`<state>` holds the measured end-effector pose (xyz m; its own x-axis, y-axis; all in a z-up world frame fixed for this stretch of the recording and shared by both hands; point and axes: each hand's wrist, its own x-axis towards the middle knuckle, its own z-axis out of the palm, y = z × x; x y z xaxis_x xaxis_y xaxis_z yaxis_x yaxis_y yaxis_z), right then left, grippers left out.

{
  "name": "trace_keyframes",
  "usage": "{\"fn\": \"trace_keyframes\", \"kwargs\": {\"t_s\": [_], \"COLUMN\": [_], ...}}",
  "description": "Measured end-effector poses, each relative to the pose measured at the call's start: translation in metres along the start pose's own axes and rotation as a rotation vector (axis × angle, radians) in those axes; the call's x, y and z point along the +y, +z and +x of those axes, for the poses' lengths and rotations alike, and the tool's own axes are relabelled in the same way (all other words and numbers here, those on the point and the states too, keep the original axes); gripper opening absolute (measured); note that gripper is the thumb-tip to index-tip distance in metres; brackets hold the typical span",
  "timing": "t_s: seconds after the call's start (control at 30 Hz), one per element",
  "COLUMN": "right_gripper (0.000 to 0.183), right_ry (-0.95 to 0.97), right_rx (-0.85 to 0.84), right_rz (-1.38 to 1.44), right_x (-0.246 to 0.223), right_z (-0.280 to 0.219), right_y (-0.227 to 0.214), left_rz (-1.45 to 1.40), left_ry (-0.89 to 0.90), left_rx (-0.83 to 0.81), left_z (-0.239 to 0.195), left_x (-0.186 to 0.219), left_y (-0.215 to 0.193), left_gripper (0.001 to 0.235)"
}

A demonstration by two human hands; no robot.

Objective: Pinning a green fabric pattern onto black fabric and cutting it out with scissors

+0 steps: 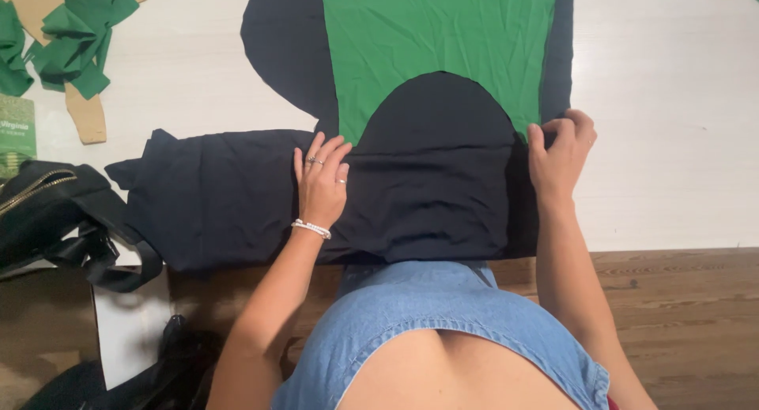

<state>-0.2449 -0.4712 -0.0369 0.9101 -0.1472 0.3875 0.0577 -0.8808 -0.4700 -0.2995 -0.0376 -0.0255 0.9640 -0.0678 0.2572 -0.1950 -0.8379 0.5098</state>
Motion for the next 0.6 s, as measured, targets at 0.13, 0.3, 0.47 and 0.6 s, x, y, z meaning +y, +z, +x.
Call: {"fn": "trace_keyframes", "kwargs": {"t_s": [0.13,0.3,0.47,0.6], "right_gripper": [0.037,0.031,0.029,0.029], "right_ry": [-0.004,0.037,0.053,0.082], "right_rx": [0.016,0.047,0.073,0.085], "right_rz": [-0.062,-0.006,0.023,0.031], "right_x": [0.002,0.005,0.004,0.005], "right_z": [0.010,0.011,0.007,0.006], "right_y": [0.011,0.016,0.017,0.017], "left_rz": [-0.015,0.009,0.049,0.051], "left_ry": [0.026,0.022,0.031,0.047], "left_rx": [0.022,0.017,-0.025,-0.042], "left_z": [0.030,0.051,0.047,0.045], "left_x": [-0.001,-0.020,-0.021,-0.019], "left_y": [-0.006,0.017,0.016,0.013], "left_gripper": [0.030,0.041,0.033,0.029]}}
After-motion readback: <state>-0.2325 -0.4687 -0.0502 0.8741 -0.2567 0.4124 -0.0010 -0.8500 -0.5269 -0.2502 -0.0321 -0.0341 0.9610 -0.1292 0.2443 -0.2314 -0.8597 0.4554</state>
